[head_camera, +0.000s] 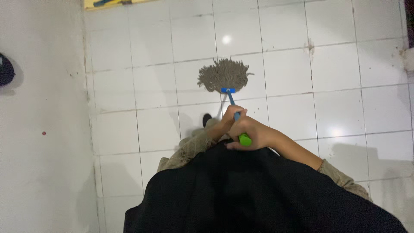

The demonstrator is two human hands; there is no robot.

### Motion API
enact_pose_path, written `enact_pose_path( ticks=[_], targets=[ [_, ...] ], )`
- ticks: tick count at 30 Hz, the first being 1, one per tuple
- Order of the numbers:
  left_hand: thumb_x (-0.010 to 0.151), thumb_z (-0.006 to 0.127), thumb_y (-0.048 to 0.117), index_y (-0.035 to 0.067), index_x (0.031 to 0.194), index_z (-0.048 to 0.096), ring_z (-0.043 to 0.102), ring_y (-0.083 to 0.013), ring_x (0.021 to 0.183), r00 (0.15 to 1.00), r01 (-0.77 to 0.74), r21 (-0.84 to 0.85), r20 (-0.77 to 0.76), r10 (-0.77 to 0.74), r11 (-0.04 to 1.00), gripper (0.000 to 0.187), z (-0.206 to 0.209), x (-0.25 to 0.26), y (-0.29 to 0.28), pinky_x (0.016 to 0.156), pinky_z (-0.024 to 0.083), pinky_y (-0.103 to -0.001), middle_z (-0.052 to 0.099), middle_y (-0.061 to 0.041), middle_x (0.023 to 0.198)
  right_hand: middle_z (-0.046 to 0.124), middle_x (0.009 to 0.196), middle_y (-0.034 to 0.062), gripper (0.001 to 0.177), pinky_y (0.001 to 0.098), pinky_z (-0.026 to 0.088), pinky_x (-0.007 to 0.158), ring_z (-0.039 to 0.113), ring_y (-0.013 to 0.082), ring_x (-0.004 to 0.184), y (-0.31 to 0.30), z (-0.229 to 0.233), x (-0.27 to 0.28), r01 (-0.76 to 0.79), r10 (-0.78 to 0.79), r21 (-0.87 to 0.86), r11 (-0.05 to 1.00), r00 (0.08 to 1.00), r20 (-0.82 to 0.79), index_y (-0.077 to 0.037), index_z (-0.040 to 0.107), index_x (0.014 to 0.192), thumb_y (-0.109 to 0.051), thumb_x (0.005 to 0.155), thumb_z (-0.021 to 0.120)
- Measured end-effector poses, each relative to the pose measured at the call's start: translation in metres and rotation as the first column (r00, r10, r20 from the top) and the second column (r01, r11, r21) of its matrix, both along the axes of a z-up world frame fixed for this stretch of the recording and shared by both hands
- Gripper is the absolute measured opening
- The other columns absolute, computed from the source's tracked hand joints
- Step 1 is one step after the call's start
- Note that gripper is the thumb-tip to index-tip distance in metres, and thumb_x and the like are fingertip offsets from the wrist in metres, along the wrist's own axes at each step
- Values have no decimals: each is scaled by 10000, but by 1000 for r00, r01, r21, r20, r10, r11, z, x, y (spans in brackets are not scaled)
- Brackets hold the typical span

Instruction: The person mops a white tiled floor using a blue and green mop. They move the mop back and forth across the tiles, cleaning the area near a colorful play mat and a skateboard leaning against the wall.

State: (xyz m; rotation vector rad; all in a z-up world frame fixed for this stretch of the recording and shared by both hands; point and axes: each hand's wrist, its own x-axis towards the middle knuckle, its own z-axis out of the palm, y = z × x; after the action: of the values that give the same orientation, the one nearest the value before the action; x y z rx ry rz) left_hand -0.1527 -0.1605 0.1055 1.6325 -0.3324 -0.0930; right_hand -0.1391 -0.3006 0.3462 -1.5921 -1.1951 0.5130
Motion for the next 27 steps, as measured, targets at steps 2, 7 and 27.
enact_pose_path(
  ticks=[2,7,27],
  targets=[
    [985,625,83,22,614,464,391,-192,506,998,-16,48,55,13,999,409,5,-3,-7,517,332,-370,436,-93,544,581,524,56,388,354,422,492,538,206,450,-4,-12,-18,82,-83,-33,996,996,-24,-81,535,547,-115,858,764],
    [974,610,44,22,607,463,388,-229,504,956,7,93,291,-34,996,396,11,4,-11,558,340,-402,460,-119,544,635,645,75,305,377,484,574,605,253,582,-13,-30,-32,172,-183,177,969,982,46,-73,554,655,-102,939,660],
    [1046,672,192,-5,838,576,532,-217,768,985,174,146,-22,-173,974,302,-29,221,43,766,489,-377,544,-107,816,629,598,40,437,381,530,774,613,167,558,50,-102,155,383,-386,76,921,922,33,-112,619,599,-192,1027,635]
  ],
)
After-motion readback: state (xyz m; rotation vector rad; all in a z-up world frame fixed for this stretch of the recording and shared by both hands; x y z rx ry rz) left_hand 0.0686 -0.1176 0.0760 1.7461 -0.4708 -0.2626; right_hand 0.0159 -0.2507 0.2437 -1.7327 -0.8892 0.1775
